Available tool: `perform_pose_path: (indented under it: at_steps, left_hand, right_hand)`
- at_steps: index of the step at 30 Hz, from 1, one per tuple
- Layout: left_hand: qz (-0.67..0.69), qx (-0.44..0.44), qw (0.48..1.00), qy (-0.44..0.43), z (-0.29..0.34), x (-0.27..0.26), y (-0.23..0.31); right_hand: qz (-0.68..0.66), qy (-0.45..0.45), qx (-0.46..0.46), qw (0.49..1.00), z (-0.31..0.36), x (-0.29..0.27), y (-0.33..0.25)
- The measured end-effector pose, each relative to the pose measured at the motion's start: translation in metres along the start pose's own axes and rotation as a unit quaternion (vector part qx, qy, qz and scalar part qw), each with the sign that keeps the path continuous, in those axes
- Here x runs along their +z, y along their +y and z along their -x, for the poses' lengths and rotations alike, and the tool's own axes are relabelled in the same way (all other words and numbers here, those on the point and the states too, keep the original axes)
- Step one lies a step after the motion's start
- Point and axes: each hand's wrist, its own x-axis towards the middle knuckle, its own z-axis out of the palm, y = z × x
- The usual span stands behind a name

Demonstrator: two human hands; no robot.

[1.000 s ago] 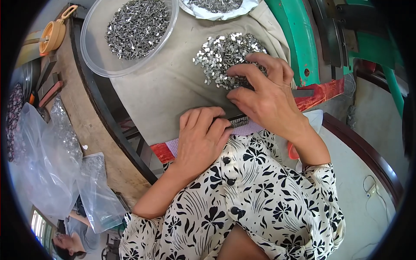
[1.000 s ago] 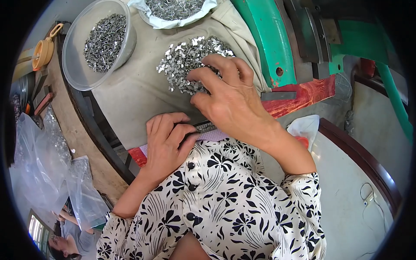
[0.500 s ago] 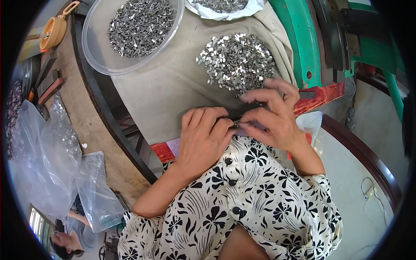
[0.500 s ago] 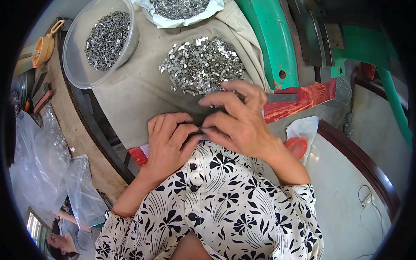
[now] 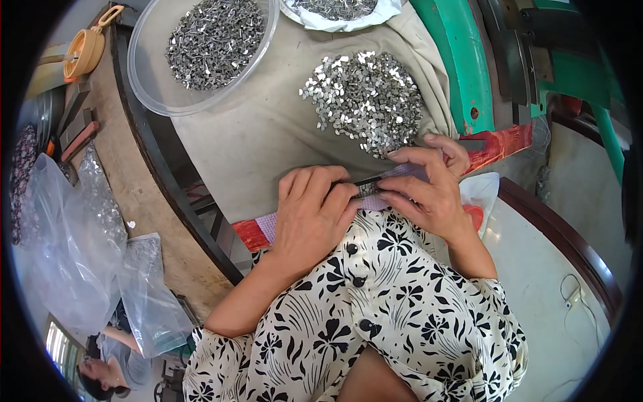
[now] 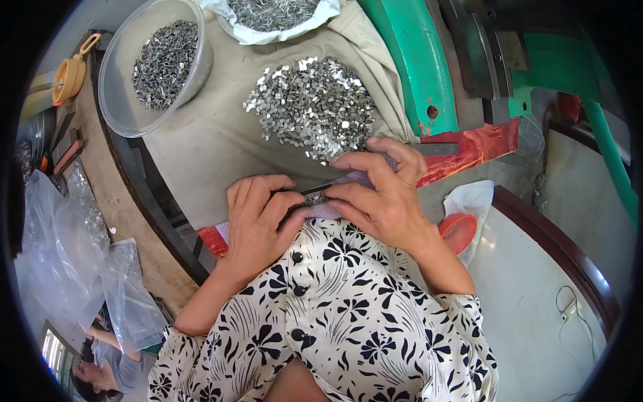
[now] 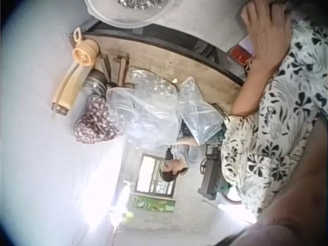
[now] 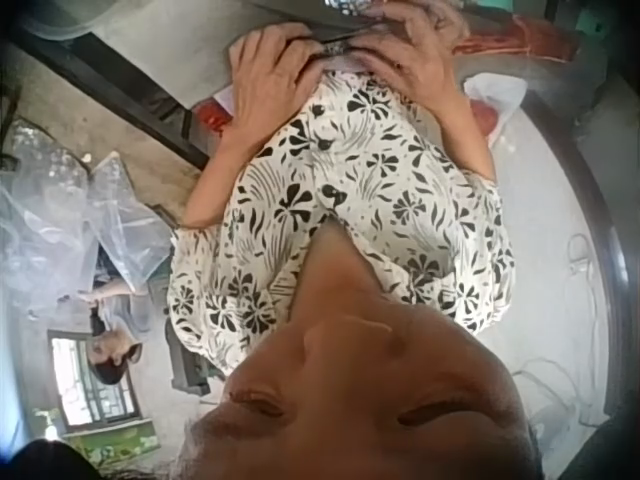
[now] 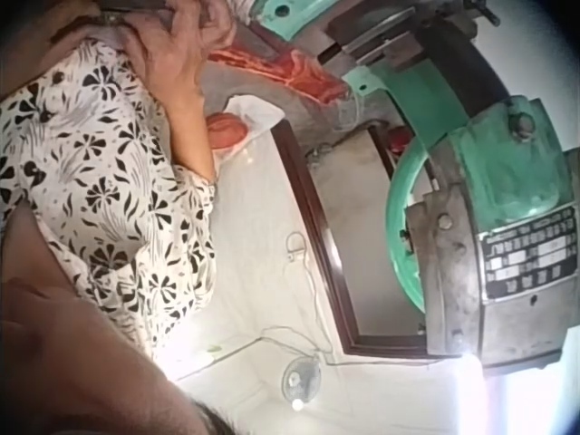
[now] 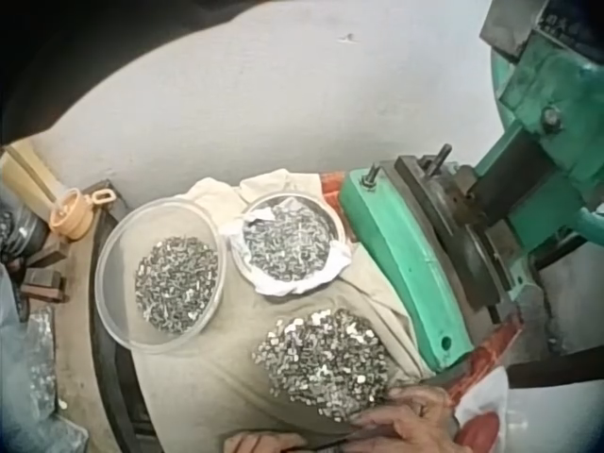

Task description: Assembling small metal components onto a strip using a manual press.

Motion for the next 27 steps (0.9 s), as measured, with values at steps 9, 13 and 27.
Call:
perform_pose_path:
  at_steps: [9,13,27]
  left_hand:
    - [-0.018,0.023,1.000,0.008,-0.005,0.004,0.004]
    - [-0.050,0.053,0.997,0.008,-0.009,0.003,0.006]
    - [-0.051,-0.002,0.997,0.065,-0.017,-0.014,-0.003]
  right_hand:
    - [0.075,0.008,-0.060,0.995,-0.001,0.004,-0.003]
    - [0.099,-0.003,-0.060,0.993,0.000,-0.005,-0.004]
    - [0.033,-0.024,-0.009,0.999,0.006,-0.008,-0.003]
